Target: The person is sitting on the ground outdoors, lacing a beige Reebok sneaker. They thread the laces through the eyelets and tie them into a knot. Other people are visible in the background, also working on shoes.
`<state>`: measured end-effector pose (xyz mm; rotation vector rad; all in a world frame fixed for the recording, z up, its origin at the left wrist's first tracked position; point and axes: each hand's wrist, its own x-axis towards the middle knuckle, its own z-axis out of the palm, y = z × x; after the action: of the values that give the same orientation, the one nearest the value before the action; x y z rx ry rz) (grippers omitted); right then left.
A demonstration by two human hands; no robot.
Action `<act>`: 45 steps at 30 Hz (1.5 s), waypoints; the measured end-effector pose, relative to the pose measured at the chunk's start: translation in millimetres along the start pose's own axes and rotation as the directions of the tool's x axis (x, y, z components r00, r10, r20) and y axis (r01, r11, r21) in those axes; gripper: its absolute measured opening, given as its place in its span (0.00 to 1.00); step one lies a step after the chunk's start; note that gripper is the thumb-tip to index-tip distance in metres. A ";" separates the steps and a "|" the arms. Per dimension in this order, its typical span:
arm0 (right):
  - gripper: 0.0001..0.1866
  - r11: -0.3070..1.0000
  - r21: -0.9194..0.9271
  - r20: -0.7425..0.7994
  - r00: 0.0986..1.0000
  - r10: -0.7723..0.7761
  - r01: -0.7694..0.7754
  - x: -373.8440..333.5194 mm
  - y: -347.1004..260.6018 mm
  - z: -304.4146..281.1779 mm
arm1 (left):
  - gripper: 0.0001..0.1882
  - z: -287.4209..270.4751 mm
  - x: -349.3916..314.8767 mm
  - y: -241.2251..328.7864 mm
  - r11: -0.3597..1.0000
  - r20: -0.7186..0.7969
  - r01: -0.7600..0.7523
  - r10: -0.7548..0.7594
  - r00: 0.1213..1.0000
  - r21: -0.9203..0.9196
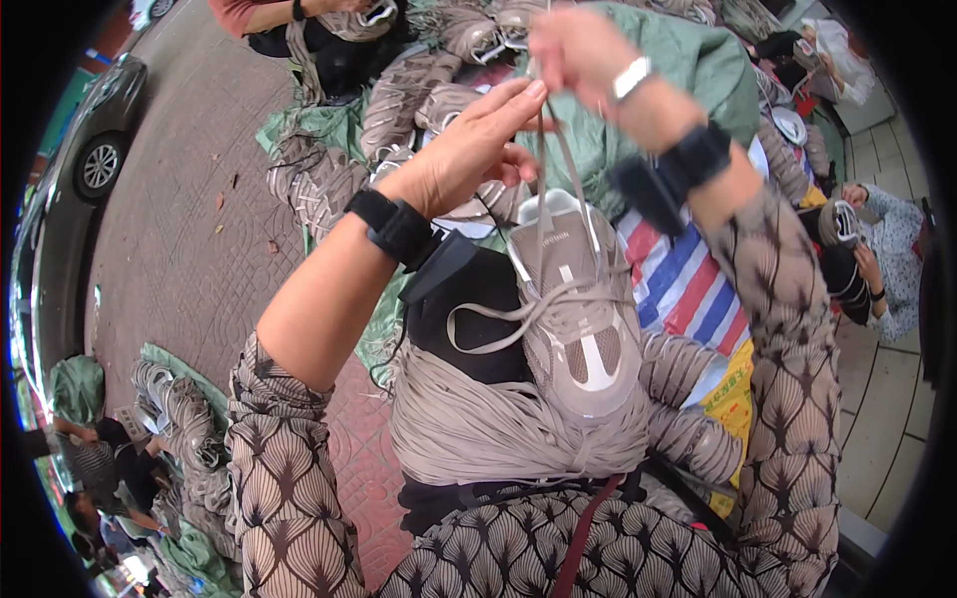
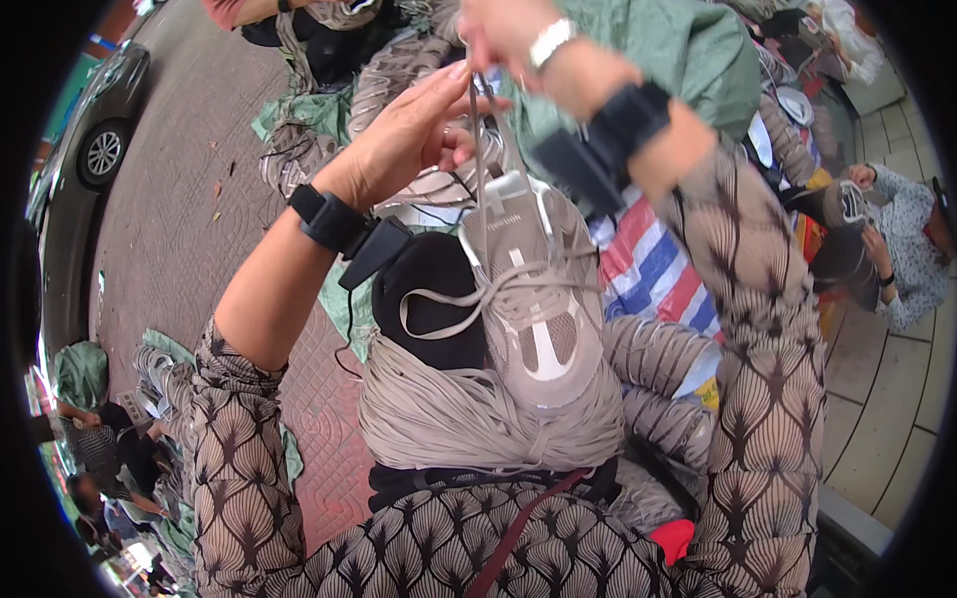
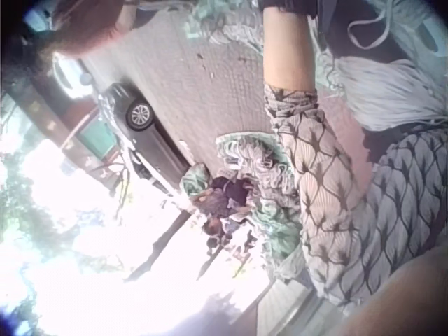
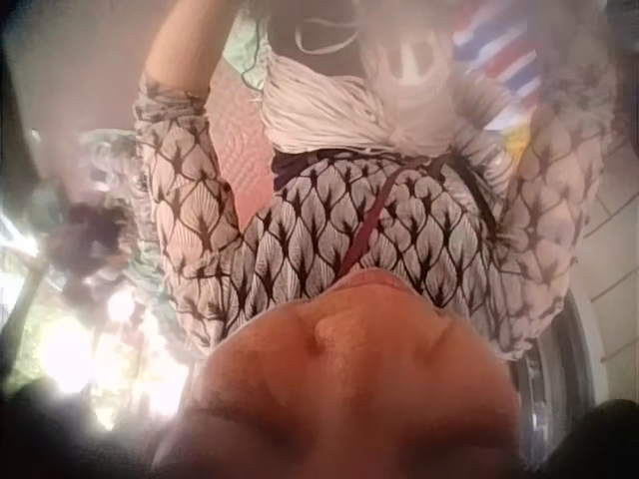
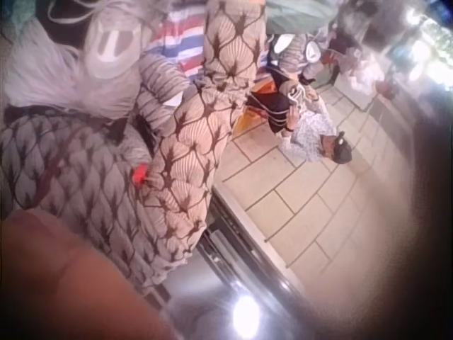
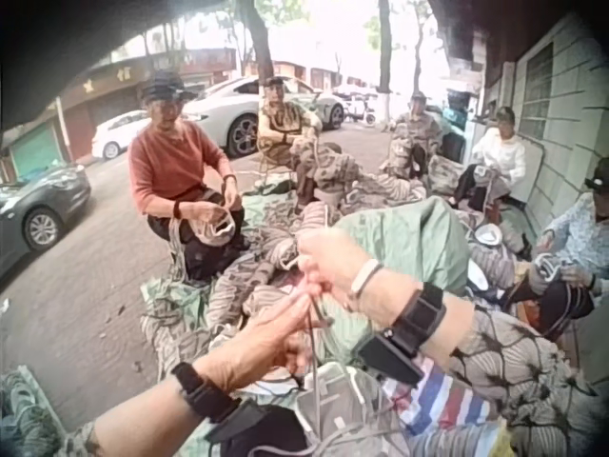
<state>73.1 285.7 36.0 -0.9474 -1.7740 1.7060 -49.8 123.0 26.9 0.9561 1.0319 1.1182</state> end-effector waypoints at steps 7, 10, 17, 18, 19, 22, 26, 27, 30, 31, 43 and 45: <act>0.11 0.919 0.379 0.056 0.994 0.090 -0.105 18.7 3.4 -55.7 | 0.13 -37.4 100.5 7.8 0.980 -0.243 -0.190 0.170 0.955 -0.059; 0.21 0.950 0.164 0.398 0.899 0.182 -0.265 -70.3 8.9 -8.2 | 0.11 -56.4 86.0 46.9 0.974 -0.012 -0.068 0.068 0.998 -0.218; 0.16 0.998 0.041 0.026 0.999 0.045 -0.046 -29.9 28.9 -34.9 | 0.11 -32.5 64.5 2.9 0.872 -0.238 -0.190 0.323 0.916 0.450; 0.17 0.995 0.053 0.009 0.996 0.087 -0.087 -10.3 43.6 -95.7 | 0.28 -23.7 53.3 3.2 0.831 -0.143 -0.088 0.198 0.970 0.549; 0.18 0.992 0.031 0.062 0.991 0.121 -0.123 -6.9 44.3 -81.9 | 0.25 -36.6 39.6 -27.0 0.749 -0.210 -0.068 0.270 0.940 0.659; 0.22 0.977 -0.083 0.133 0.970 0.204 -0.194 -19.8 36.7 -62.9 | 0.14 -4.9 -21.8 -48.5 0.743 -0.110 -0.098 0.226 0.968 0.662; 0.23 0.986 -0.069 0.160 0.974 0.160 -0.150 -26.9 33.6 -60.7 | 0.07 30.6 -65.7 -57.9 0.420 0.197 -0.316 0.302 0.933 0.851; 0.23 0.986 -0.082 0.157 0.975 0.157 -0.145 -28.4 32.2 -58.8 | 0.07 40.5 -71.8 -56.4 0.324 0.227 -0.327 0.309 0.924 0.888; 0.22 0.989 -0.079 0.166 0.977 0.136 -0.124 -37.2 36.5 -49.2 | 0.08 54.6 -75.0 -64.8 0.101 0.281 -0.313 0.249 0.927 0.944; 0.22 0.989 -0.084 0.168 0.977 0.132 -0.120 -39.9 36.1 -48.6 | 0.09 57.4 -75.4 -65.5 0.026 0.302 -0.317 0.232 0.924 0.948; 0.21 0.998 0.041 0.080 0.996 0.043 -0.047 -96.1 3.3 -40.5 | 0.07 73.3 -71.5 -74.5 0.122 0.237 -0.288 0.322 0.917 0.950; 0.21 0.993 0.113 0.108 0.994 0.023 -0.036 -98.5 2.0 -41.1 | 0.06 72.3 -67.3 -72.2 0.411 0.118 -0.184 0.180 0.977 0.893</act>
<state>167.0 236.6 48.6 -0.8511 -1.7145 1.8878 28.5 38.2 -13.6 1.9891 1.6071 0.6445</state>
